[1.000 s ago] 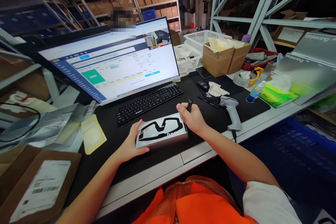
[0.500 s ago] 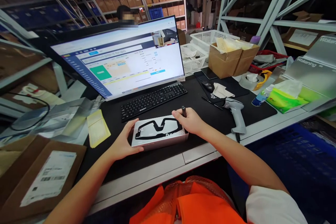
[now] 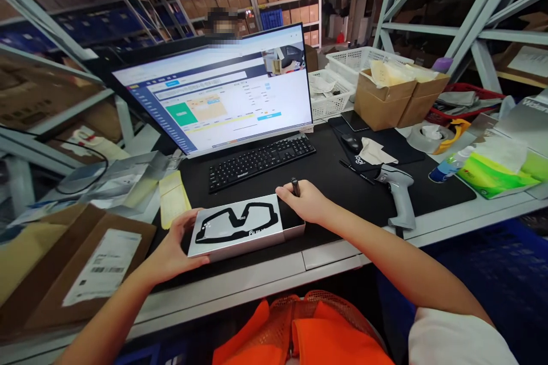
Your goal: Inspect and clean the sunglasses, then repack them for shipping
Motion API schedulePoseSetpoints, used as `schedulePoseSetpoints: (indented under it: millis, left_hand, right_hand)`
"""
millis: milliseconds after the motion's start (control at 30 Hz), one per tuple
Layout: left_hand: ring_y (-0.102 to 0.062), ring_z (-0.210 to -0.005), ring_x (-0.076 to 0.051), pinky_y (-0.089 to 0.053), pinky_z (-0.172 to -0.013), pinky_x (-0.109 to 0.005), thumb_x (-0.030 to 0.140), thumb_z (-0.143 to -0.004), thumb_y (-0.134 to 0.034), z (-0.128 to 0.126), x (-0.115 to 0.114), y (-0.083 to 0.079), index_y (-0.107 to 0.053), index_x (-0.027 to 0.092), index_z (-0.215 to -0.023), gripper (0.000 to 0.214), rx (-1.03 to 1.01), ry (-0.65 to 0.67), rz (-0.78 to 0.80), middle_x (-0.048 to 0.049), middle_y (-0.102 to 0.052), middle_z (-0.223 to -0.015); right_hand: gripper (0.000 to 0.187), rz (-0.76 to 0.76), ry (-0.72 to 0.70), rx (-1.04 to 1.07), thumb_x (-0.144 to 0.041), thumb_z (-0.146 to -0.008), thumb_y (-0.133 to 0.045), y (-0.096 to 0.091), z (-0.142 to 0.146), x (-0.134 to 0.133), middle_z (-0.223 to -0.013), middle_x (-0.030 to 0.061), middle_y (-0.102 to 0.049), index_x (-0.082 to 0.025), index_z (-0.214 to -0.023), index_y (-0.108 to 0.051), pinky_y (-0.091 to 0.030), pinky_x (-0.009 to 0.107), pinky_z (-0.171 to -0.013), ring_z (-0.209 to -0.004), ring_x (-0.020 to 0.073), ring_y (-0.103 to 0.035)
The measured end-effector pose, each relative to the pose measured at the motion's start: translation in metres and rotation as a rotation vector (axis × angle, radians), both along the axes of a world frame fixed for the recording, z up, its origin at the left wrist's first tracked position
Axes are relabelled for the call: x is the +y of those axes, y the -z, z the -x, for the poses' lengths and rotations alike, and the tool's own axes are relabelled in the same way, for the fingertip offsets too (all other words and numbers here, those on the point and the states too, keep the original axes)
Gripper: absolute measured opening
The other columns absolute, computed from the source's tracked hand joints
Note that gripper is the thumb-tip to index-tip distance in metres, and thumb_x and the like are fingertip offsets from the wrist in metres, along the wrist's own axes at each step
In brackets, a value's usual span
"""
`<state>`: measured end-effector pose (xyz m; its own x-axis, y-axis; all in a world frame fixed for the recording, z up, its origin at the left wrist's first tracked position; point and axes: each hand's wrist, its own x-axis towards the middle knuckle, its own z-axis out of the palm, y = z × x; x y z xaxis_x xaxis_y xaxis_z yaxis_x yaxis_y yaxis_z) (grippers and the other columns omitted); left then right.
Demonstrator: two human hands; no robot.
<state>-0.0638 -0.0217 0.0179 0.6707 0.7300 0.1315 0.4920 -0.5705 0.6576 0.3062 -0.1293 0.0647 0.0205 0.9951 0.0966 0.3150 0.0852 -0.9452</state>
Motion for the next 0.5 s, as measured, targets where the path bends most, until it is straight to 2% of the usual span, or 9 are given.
schedulePoseSetpoints:
  millis: [100, 267, 367, 500]
  left_hand:
    - [-0.044, -0.139, -0.038, -0.030, -0.118, -0.063, 0.049, -0.066, -0.086, 0.002, -0.007, 0.004, -0.024, 0.029, -0.145, 0.102, -0.034, -0.031, 0.072, -0.0171, -0.034, -0.153]
    - [-0.034, -0.146, -0.040, -0.021, -0.121, -0.063, 0.061, -0.066, -0.082, 0.004, -0.014, 0.028, -0.004, 0.027, -0.155, 0.123, -0.053, -0.068, 0.165, -0.0209, -0.030, -0.155]
    - [-0.028, -0.148, -0.040, -0.018, -0.122, -0.061, 0.067, -0.066, -0.079, 0.006, -0.016, 0.038, -0.008, 0.023, -0.156, 0.123, -0.009, -0.061, 0.175, -0.0208, -0.025, -0.158]
    - [-0.035, -0.144, -0.040, -0.022, -0.121, -0.060, 0.069, -0.061, -0.079, 0.004, -0.019, 0.036, -0.016, 0.020, -0.155, 0.123, 0.013, -0.027, 0.233, -0.0207, -0.032, -0.155]
  right_hand:
    - [0.054, 0.010, -0.024, 0.022, -0.057, -0.093, -0.050, -0.001, 0.003, 0.004, -0.052, -0.0064, -0.030, -0.022, -0.056, -0.033, -0.023, 0.027, -0.052, -0.050, 0.0090, -0.029]
    - [0.054, 0.123, -0.162, 0.105, -0.060, -0.091, -0.052, 0.002, 0.017, 0.010, -0.050, -0.0072, -0.031, -0.022, -0.057, -0.035, -0.023, 0.026, -0.048, -0.047, 0.0084, -0.026]
    - [0.052, 0.128, -0.200, -0.020, -0.057, -0.088, -0.058, 0.007, 0.027, 0.007, -0.053, -0.0059, -0.034, -0.021, -0.057, -0.037, -0.026, 0.026, -0.050, -0.051, 0.0096, -0.031]
    - [0.048, 0.135, -0.229, -0.204, -0.053, -0.087, -0.058, 0.016, 0.033, 0.000, -0.056, -0.0042, -0.038, -0.021, -0.058, -0.040, -0.026, 0.027, -0.052, -0.055, 0.0118, -0.035]
